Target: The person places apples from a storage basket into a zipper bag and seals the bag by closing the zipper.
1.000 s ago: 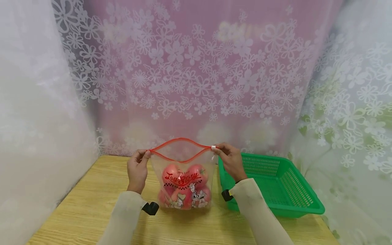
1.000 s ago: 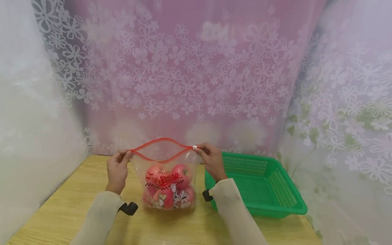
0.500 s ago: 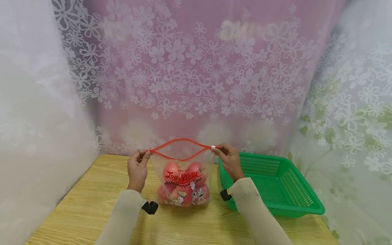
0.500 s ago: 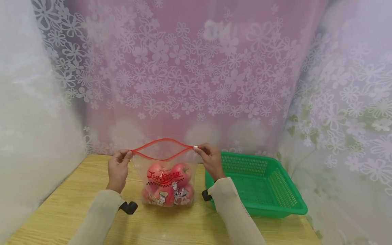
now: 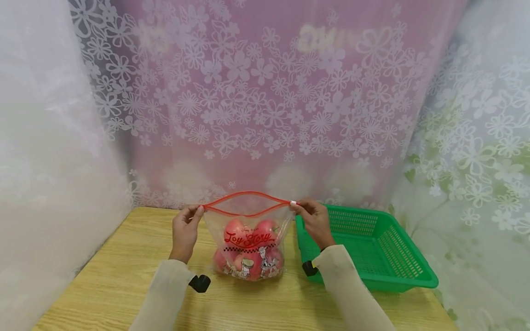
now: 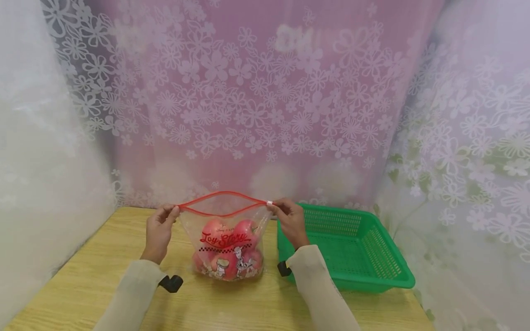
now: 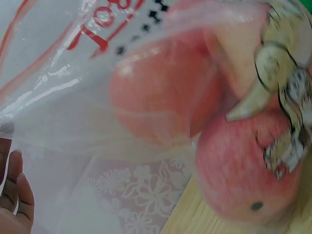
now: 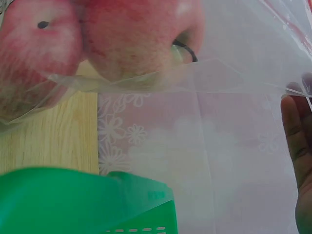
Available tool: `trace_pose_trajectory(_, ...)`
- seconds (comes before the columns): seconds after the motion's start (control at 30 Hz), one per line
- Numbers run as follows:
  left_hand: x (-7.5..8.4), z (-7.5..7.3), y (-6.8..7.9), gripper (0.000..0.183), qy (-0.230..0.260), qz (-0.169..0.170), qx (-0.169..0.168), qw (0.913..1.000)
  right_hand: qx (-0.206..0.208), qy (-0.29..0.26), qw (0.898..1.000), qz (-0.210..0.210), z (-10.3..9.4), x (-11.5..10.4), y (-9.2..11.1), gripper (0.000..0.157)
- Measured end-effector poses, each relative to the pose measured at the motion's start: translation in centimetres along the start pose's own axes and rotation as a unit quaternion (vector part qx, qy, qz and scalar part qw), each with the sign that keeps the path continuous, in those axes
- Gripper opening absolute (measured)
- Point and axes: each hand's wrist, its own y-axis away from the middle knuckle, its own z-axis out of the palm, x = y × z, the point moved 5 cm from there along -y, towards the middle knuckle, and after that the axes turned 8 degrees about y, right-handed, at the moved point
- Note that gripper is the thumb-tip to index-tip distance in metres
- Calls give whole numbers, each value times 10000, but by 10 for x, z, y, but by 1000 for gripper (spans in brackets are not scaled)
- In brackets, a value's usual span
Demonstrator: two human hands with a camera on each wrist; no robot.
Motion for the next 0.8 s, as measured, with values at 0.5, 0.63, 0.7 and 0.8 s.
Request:
trace_pose_trajectory(0.5,9,9,3,32,-343,-106,-366,9987,-57,-90,9997,-219,0,2,6,13)
trace_pose_trajectory(0.63,16,11,2,36,-623,-84,-539,9966,-53,-89,9996,-247,0,2,7,13)
trace_pose_trajectory(0.7,20,12,0,37,-917,-93,-631,9937,-45,-70,9997,-232,-1,2,7,12)
trace_pose_trajectory(0.8,31,14,-3,38,-1409,-45,-778,9869,-41,-42,9998,-204,-1,2,8,12)
